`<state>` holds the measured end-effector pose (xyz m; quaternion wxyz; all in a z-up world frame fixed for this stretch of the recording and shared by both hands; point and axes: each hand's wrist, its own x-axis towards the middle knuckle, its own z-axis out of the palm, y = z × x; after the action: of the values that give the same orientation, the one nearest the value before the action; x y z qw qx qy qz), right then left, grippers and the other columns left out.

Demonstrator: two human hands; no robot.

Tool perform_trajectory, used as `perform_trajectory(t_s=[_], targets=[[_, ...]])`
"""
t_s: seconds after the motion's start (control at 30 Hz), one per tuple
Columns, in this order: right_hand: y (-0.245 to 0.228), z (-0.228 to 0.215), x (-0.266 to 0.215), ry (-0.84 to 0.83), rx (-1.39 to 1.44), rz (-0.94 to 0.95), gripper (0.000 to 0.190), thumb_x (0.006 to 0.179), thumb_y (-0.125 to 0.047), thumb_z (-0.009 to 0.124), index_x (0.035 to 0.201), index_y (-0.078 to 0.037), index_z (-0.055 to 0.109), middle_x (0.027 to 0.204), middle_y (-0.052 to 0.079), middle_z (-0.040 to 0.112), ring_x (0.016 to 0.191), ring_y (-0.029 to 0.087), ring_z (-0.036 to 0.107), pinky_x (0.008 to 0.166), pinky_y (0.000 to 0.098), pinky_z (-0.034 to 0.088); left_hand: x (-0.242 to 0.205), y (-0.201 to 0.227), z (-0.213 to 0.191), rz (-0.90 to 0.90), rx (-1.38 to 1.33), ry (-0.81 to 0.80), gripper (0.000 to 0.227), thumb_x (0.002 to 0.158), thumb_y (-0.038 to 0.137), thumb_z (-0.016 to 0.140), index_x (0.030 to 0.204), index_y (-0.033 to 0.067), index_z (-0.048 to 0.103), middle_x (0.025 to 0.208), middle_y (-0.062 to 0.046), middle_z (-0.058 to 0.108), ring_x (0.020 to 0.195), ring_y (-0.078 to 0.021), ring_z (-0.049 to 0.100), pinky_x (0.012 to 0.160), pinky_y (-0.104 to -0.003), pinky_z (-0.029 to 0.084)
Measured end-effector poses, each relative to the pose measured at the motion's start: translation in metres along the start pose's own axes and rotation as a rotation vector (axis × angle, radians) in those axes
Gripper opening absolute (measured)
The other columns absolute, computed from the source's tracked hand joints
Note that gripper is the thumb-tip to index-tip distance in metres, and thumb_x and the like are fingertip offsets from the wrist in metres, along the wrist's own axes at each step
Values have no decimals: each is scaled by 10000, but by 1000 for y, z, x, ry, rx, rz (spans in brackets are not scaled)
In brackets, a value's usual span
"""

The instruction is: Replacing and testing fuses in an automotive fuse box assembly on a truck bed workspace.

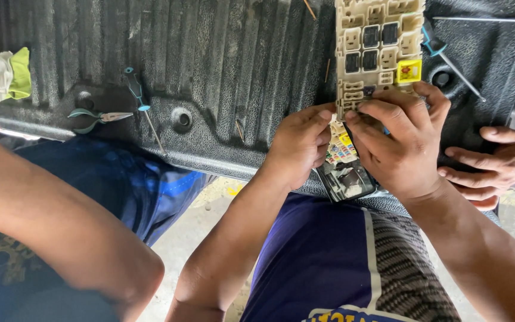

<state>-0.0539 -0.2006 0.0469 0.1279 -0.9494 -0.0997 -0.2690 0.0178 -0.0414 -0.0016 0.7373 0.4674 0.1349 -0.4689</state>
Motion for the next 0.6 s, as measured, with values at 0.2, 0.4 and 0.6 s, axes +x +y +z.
perform_trajectory(t_s=[0.2,0.4,0.6], targets=[[-1,-4,6,-45,-51,-22,98,865,-128,850,960,-116,830,1049,-22,676,1072,190,622,1034,484,388,0,1,1,-11,10,13,361,1064,206,489,1318,-10,626,620,87,413,444,-20,326,375,-205,254],[-1,-11,11,-57,-162,-53,60,912,-190,834,958,-164,805,1022,-86,656,1031,136,625,916,464,361,2,3,-3,-9,16,-2,348,1074,208,499,1308,-11,634,633,92,413,466,-15,329,393,-195,260],[10,-17,22,-183,-148,-137,83,832,-143,809,913,-155,798,882,-72,624,872,125,627,881,389,419,3,4,-5,-25,7,-5,302,1066,191,497,1244,0,648,648,92,426,472,-12,324,398,-192,256]])
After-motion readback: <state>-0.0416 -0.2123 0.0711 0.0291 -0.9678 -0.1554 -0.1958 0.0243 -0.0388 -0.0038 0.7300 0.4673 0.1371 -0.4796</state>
